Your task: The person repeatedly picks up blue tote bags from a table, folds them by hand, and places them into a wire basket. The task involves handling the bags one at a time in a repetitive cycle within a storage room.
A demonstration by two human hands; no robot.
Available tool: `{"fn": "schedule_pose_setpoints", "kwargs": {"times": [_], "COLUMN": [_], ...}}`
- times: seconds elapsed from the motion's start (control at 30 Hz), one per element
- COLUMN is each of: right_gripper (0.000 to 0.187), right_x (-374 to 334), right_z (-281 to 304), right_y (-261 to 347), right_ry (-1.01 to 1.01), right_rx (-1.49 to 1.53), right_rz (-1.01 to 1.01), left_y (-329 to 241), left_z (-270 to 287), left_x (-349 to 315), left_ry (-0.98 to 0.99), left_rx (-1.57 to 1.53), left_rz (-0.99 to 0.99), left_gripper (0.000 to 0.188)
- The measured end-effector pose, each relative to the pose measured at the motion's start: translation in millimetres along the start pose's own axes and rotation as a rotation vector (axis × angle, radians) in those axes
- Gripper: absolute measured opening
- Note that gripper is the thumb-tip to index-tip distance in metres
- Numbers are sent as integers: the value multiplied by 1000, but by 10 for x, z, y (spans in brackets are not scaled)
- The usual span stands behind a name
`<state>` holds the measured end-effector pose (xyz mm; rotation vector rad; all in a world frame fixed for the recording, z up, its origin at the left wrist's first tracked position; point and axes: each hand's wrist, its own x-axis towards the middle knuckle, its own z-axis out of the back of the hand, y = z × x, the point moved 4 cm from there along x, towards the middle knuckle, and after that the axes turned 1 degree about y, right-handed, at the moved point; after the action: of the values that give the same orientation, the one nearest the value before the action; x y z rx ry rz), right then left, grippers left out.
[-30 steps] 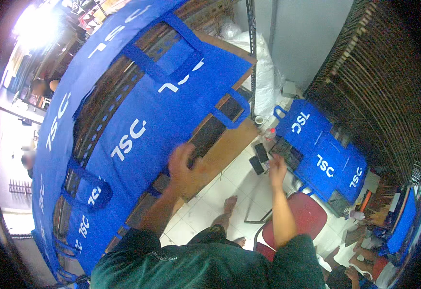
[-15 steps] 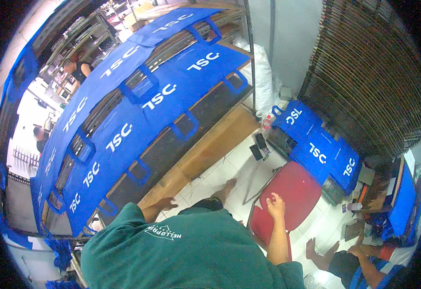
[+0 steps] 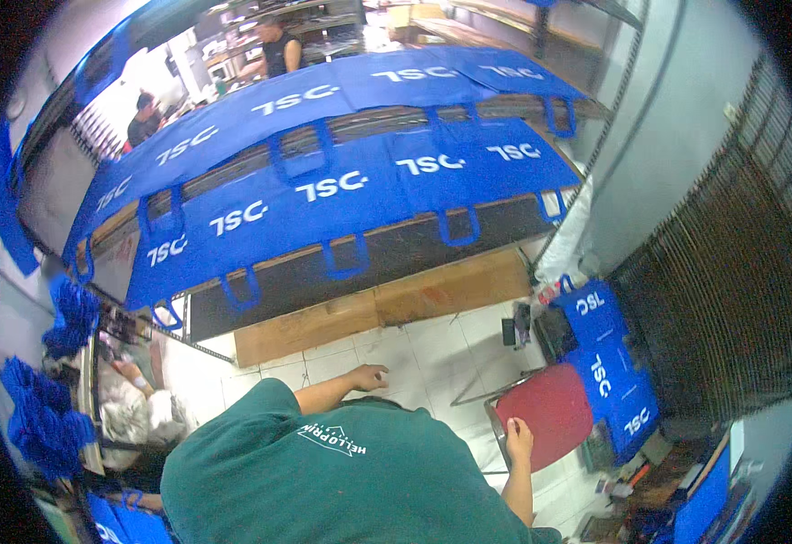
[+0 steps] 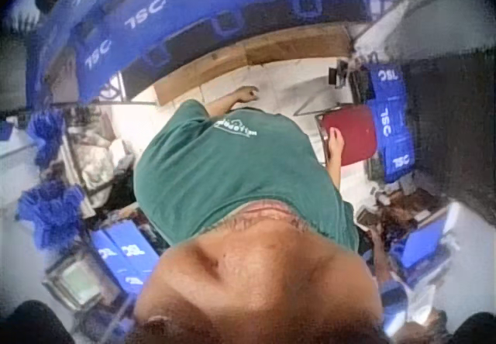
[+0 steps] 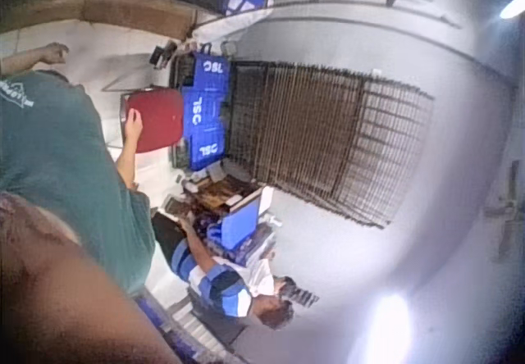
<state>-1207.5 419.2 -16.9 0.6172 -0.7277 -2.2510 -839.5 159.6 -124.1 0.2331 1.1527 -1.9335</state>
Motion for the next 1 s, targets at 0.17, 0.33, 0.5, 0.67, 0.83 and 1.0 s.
{"fn": "schedule_pose_setpoints", "kwargs": {"times": [0.17,0.33,0.5,0.67,0.83,1.0], "right_gripper": [33,34,34,49,51,49], "right_x": [-96,-385,-824,-1274,-1604,-1774], "right_z": [19,-448,-1484,-2756,-3167,-2594], "right_y": [157,830,1431,1374,1329,1571], "right_ry": [-135,-379,-271,889,825,681], "right_rx": [-290,-484,-366,-360,-560,-481], "right_rz": [18,265,537,323,519,426], "left_y": [394,2137,3341,4193,4788,4479], "left_z": [17,-29,-103,-811,-1906,-2071], "left_x": [-588,-1658,-3350,-4495,-4731,-4066], "left_ry": [-47,-146,-307,-562,-160,-168], "left_rx": [20,106,-145,-309,-17,-303], "left_rz": [-20,311,651,865,639,558], "left_gripper": [57,57,60,56,53,56]}}
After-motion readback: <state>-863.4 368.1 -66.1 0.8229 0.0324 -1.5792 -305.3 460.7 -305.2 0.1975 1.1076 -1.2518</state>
